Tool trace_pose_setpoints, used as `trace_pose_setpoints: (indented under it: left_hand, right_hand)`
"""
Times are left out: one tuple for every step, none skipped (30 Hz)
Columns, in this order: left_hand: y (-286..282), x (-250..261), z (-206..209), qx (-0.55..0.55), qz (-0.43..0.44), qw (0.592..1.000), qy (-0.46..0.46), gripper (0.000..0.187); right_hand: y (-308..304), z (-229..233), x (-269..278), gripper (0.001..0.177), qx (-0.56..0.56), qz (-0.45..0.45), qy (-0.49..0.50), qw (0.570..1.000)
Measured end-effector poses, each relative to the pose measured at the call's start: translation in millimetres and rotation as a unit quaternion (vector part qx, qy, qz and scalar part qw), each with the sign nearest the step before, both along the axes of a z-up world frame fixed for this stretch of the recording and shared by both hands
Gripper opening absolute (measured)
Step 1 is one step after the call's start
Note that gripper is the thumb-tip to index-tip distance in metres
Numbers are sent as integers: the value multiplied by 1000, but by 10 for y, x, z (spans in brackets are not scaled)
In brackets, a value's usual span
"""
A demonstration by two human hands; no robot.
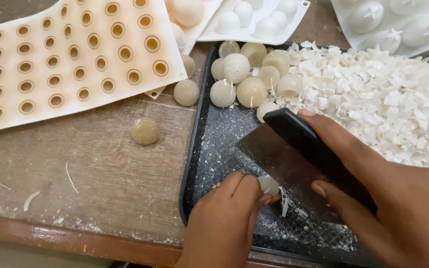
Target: The recorder is using a metal scraper to trim excess wax from spherical candle pieces on a tray.
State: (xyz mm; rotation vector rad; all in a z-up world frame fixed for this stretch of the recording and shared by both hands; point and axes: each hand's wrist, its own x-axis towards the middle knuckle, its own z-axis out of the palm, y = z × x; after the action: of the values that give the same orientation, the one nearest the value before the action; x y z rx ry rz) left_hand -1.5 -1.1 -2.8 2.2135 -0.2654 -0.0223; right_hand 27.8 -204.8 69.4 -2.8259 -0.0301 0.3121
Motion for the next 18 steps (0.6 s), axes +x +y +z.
trace_pose_setpoints:
  left_hand:
    - [0, 4, -6, 0, -2, 1000, 0, 21]
    - [-1, 9, -12, 3, -3, 1000, -2, 21]
    - [0, 12, -17, 5, -4, 1000, -4, 20]
    - [-4, 14, -20, 5, -5, 1000, -3, 20]
    - [-6, 12, -27, 8, -4, 1000, -8, 19]
    - [-7, 11, -32, 10, -3, 1000, -14, 19]
    - [-11, 14, -27, 10, -3, 1000, -13, 19]
    - [-14, 16, -20, 9, -3, 1000, -2, 19]
    - [-13, 17, -13, 8, -3, 1000, 8, 20]
    - [-10, 19, -12, 9, -2, 1000, 9, 20]
    - [-11, 19, -11, 10, -1, 1000, 7, 19]
    - [-13, 19, -11, 10, 0, 1000, 6, 19]
    - [-16, 24, -7, 10, -1, 1000, 7, 19]
    - [-19, 27, -2, 6, 0, 1000, 22, 17]
    - [-18, 28, 5, 3, 2, 999, 38, 16]
    - [-18, 22, -8, 4, 2, 999, 37, 16]
    - [-18, 19, -20, 9, 3, 1000, 25, 16]
    - [-19, 15, -31, 14, 4, 1000, 14, 16]
  right_hand:
    - [19, 12, 16, 89, 0, -2, 0, 1000]
    - [39, 23, 33, 90, -13, -19, 24, 999]
    - [59, 36, 53, 92, -26, -36, 49, 998]
    - [63, 47, 65, 92, -27, -37, 50, 998]
    - [68, 53, 76, 94, -28, -30, 55, 998]
    - [74, 60, 87, 97, -30, -22, 61, 997]
    - [86, 60, 95, 97, -30, -23, 61, 997]
    - [98, 60, 103, 96, -44, -29, 65, 996]
    - [115, 58, 113, 96, -57, -35, 68, 995]
    - [118, 64, 128, 96, -57, -34, 69, 995]
    - [119, 71, 140, 97, -54, -38, 92, 994]
    - [117, 79, 150, 98, -50, -41, 116, 991]
    - [89, 34, 129, 98, -50, -42, 117, 991]
    - [60, -9, 105, 96, -15, -5, 68, 998]
    - [35, -54, 81, 94, 21, 30, 16, 999]
    - [85, -22, 97, 94, 22, 30, 15, 999]
    - [134, 11, 111, 94, -27, 10, 69, 997]
    - [182, 45, 124, 94, -75, -12, 122, 990]
